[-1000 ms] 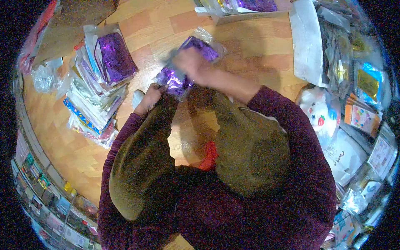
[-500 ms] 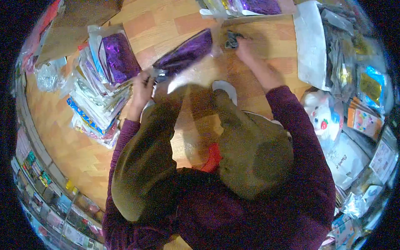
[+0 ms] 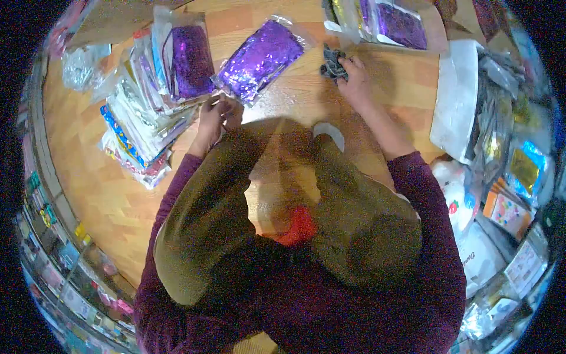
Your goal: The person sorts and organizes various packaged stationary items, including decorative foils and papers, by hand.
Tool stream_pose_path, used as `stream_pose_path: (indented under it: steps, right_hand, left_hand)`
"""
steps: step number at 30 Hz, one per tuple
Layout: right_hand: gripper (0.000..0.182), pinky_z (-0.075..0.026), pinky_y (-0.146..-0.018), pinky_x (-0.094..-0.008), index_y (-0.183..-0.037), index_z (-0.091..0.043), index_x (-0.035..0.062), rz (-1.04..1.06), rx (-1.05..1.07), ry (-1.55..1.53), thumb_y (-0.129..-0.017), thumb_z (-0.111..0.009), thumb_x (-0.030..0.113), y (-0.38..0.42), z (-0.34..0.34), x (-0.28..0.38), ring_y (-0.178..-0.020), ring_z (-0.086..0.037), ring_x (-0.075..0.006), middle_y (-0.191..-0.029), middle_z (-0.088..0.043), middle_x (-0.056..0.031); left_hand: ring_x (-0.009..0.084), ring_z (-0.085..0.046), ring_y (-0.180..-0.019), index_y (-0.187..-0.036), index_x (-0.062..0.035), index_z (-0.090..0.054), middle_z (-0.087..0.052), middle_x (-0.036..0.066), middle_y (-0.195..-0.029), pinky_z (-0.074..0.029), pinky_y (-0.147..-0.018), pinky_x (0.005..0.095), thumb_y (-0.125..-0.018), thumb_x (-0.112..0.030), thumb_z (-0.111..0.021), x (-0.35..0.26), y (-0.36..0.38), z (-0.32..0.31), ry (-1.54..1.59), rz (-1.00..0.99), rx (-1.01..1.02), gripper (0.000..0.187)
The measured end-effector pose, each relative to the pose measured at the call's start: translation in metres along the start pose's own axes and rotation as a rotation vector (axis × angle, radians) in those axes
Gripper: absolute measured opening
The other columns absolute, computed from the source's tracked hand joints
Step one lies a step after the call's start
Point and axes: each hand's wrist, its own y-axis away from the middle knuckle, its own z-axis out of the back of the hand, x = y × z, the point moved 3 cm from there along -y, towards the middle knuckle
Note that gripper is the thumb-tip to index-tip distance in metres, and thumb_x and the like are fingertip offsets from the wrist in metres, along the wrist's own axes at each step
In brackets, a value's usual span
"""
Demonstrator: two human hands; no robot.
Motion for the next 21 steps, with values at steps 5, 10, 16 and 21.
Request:
stream_pose_path:
  steps: [5, 10, 16, 21]
  right_hand:
    - [0.041, -0.041, -0.083, -0.0377, -0.101, -0.053, -0.0002, 0.470, 0.153, 0.016, -0.060, -0.058, -0.004, -0.042, 0.016, 0.085, -0.095, -0.049, -0.0331, -0.101, -0.050, -0.0151]
    - [0.039, -0.041, -0.085, -0.0372, -0.104, -0.050, 0.0017, 0.852, 0.276, 0.147, -0.065, -0.052, 0.000, -0.066, -0.044, 0.150, -0.104, -0.044, -0.0324, -0.116, -0.044, -0.0153]
    - [0.041, -0.036, -0.095, -0.0413, -0.115, -0.046, 0.0038, 0.963, 0.466, 0.207, -0.075, -0.045, 0.004, -0.029, -0.122, 0.164, -0.117, -0.037, -0.0324, -0.128, -0.037, -0.0149]
    - [0.025, -0.042, -0.085, -0.0391, -0.095, -0.056, -0.0004, 0.636, 0.449, 0.461, -0.080, -0.040, 0.013, -0.087, -0.108, 0.081, -0.097, -0.052, -0.0317, -0.105, -0.052, -0.0190]
  left_hand:
    - [0.0169, -0.052, -0.047, -0.084, 0.0025, -0.052, -0.056, 0.009, -0.063, -0.044, -0.043, 0.0301, -0.084, -0.012, -0.052, -0.003, -0.020, -0.018, 0.257, 0.354, 0.098, 0.015]
    - [0.0156, -0.050, -0.046, -0.079, 0.0019, -0.054, -0.055, 0.009, -0.061, -0.040, -0.040, 0.0283, -0.083, -0.012, -0.054, 0.008, -0.032, -0.032, 0.209, 0.351, 0.172, 0.014]
    - [0.0127, -0.047, -0.046, -0.078, 0.0033, -0.058, -0.056, 0.007, -0.062, -0.036, -0.040, 0.0294, -0.080, -0.012, -0.057, 0.040, -0.023, -0.022, -0.158, 0.266, 0.009, 0.015]
    - [0.0101, -0.043, -0.043, -0.075, 0.0018, -0.057, -0.054, 0.005, -0.058, -0.032, -0.037, 0.0262, -0.083, -0.013, -0.055, 0.031, -0.002, -0.015, 0.012, 0.297, 0.094, 0.017]
